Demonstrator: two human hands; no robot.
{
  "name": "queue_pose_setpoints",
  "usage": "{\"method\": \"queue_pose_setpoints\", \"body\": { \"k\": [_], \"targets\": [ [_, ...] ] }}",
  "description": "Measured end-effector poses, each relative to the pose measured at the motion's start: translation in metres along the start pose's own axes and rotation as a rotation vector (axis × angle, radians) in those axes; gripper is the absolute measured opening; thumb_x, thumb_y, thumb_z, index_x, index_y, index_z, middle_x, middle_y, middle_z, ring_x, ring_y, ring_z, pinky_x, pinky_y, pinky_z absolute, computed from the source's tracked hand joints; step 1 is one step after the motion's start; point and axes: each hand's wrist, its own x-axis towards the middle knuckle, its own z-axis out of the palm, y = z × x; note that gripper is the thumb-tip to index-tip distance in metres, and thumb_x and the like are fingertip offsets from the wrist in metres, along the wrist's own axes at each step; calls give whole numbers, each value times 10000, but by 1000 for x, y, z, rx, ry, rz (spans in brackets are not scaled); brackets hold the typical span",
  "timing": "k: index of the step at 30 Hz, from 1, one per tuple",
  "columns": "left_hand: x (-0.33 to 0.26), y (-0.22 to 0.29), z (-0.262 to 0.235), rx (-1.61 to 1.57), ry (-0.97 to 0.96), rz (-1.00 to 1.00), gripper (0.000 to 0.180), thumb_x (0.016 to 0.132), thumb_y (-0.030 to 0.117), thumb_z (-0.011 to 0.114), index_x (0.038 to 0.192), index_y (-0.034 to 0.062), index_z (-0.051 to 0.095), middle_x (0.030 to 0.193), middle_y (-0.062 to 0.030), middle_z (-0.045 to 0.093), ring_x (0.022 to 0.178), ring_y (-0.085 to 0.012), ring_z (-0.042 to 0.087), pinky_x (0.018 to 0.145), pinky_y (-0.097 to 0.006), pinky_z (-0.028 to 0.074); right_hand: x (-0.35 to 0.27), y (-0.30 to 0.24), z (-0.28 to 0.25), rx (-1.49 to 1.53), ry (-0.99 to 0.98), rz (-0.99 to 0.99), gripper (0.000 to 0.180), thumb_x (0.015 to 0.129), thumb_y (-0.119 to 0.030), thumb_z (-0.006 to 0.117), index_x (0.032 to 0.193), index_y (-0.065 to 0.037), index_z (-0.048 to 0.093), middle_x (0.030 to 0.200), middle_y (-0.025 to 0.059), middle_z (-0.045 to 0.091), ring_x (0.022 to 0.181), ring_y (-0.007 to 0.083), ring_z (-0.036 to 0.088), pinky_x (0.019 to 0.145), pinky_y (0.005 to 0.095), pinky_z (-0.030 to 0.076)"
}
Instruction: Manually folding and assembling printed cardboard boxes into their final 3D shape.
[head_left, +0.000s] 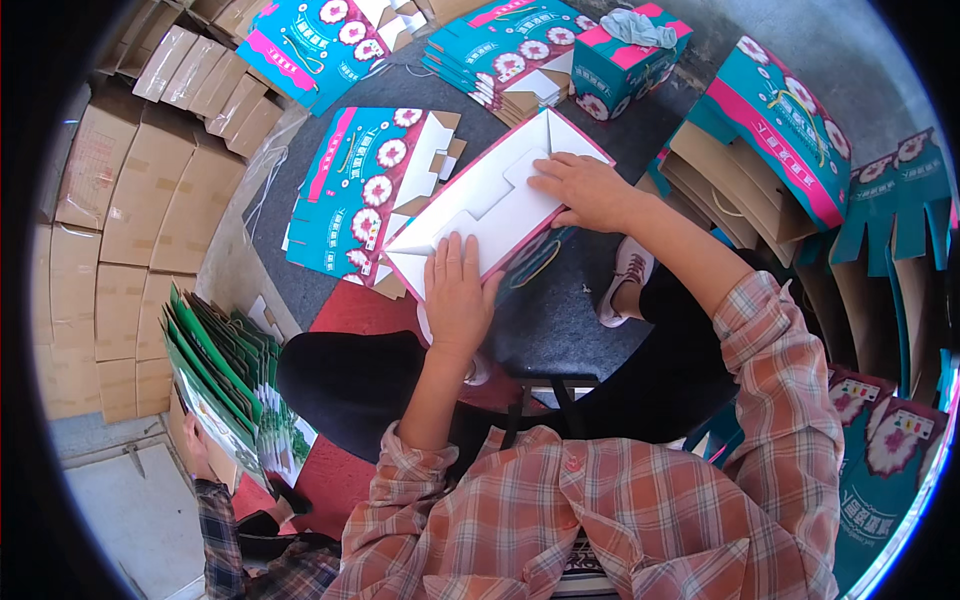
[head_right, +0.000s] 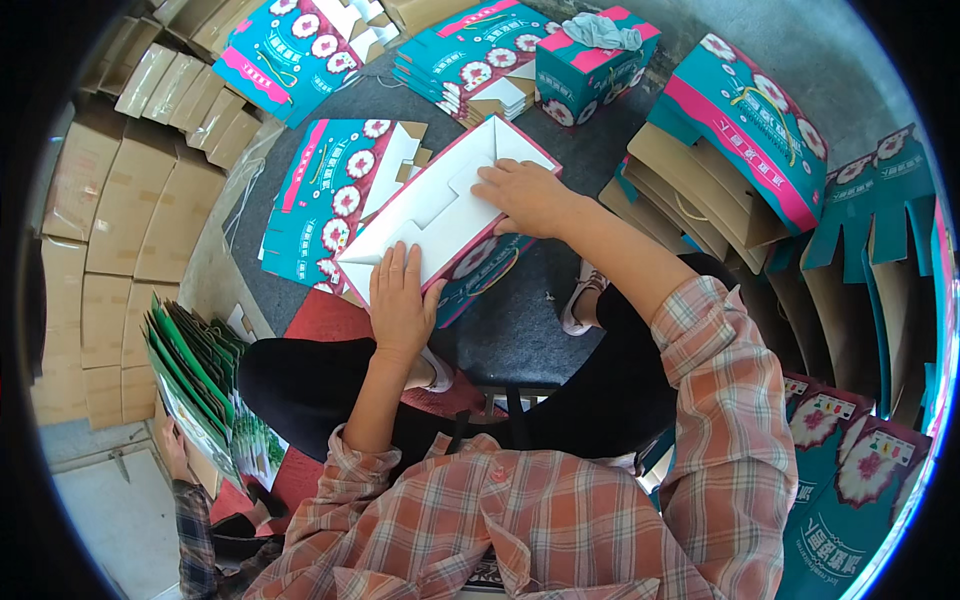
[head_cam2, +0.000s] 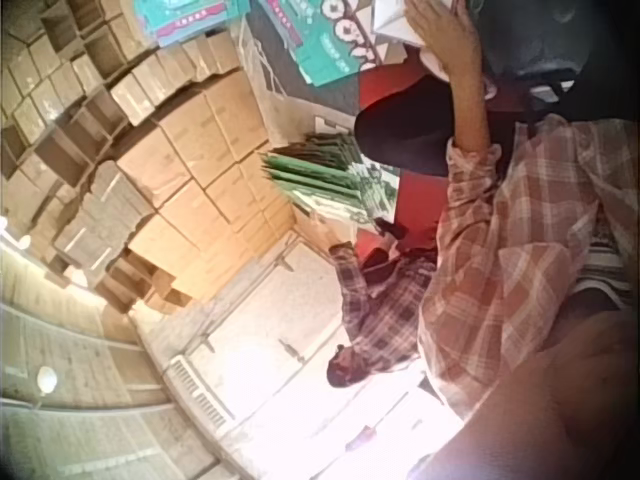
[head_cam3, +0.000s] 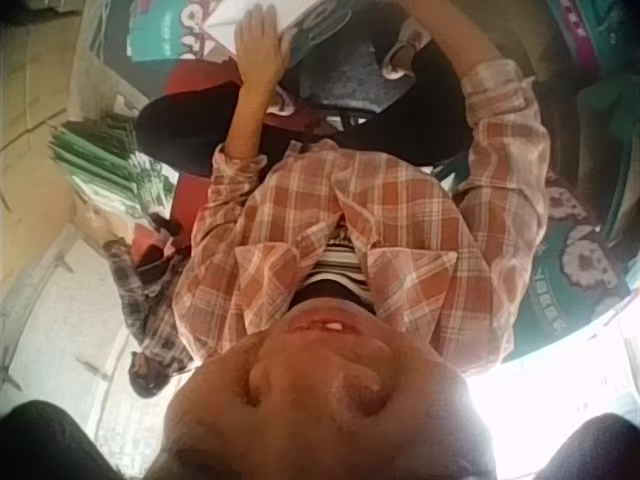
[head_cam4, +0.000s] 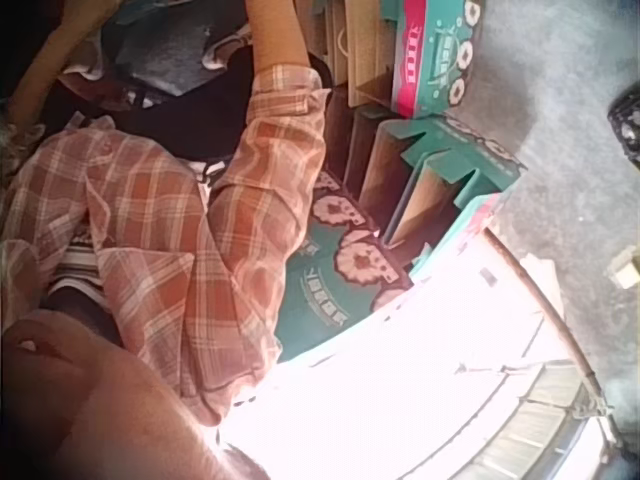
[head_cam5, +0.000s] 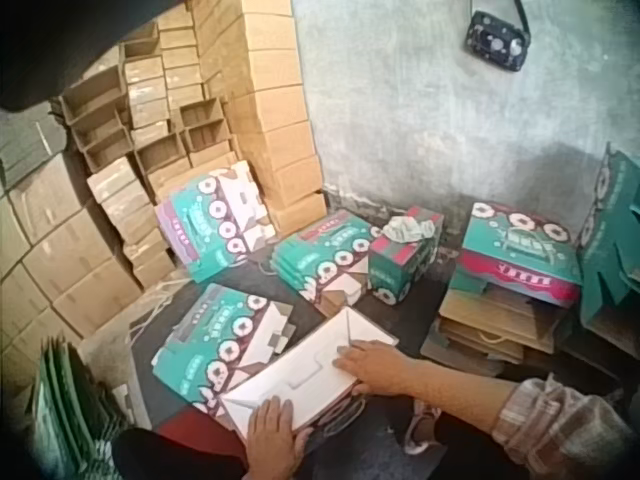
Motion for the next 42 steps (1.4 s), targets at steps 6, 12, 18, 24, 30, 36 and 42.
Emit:
{"method": "queue_pose_setpoints", "body": {
  "k": [6,12,18,24,30,36,42],
  "targets": [
    [1,-4,4,-94,-89,-4,533,864,312,605,1265,-19,487,1290,-237,494,1221,-378,442,1046,-460,309,11,5,0,8,-249,26,598,761,-347,700,1265,-85,514,1323,127,498,1226,307,458,982,406,408],
    [2,-3,-2,-87,-74,-2,509,884,309,584,1259,-22,489,1268,-229,499,1181,-374,460,999,-439,360,11,5,1,31,-230,25,584,769,-350,693,1264,-90,525,1328,127,497,1222,305,462,989,406,402],
    [2,0,-5,-83,-51,-6,507,871,308,598,1245,-20,499,1250,-211,505,1168,-363,460,990,-439,361,2,8,11,37,-92,-19,583,780,-339,690,1279,-91,518,1332,131,499,1232,307,455,1003,404,391],
    [5,-2,-7,-130,-68,-16,508,863,309,609,1240,-14,503,1254,-207,498,1166,-370,457,992,-445,356,8,7,5,38,-85,-27,525,777,-353,695,1206,-84,553,1268,127,535,1193,310,480,962,401,423],
    [-5,-5,-29,-149,200,-88,508,852,284,624,1239,-17,492,1298,-242,457,1215,-398,419,1024,-454,324,8,1,-30,248,54,177,481,836,-419,622,1149,-55,592,1180,158,574,1123,301,534,966,427,411],
    [-1,-122,9,-812,118,-797,685,921,531,446,1331,-17,421,1349,-247,426,1251,-353,415,1034,-444,324,19,81,11,375,441,647,575,914,-510,437,1162,-20,607,1185,190,588,1119,302,553,971,384,400],
    [4,-122,9,-1390,-131,-1383,814,829,766,319,1235,104,560,1246,-172,554,1183,-334,504,940,-562,401,11,85,18,1143,207,917,737,895,-655,352,1114,-11,635,1035,164,639,1019,234,581,895,358,423]
  ]
}}
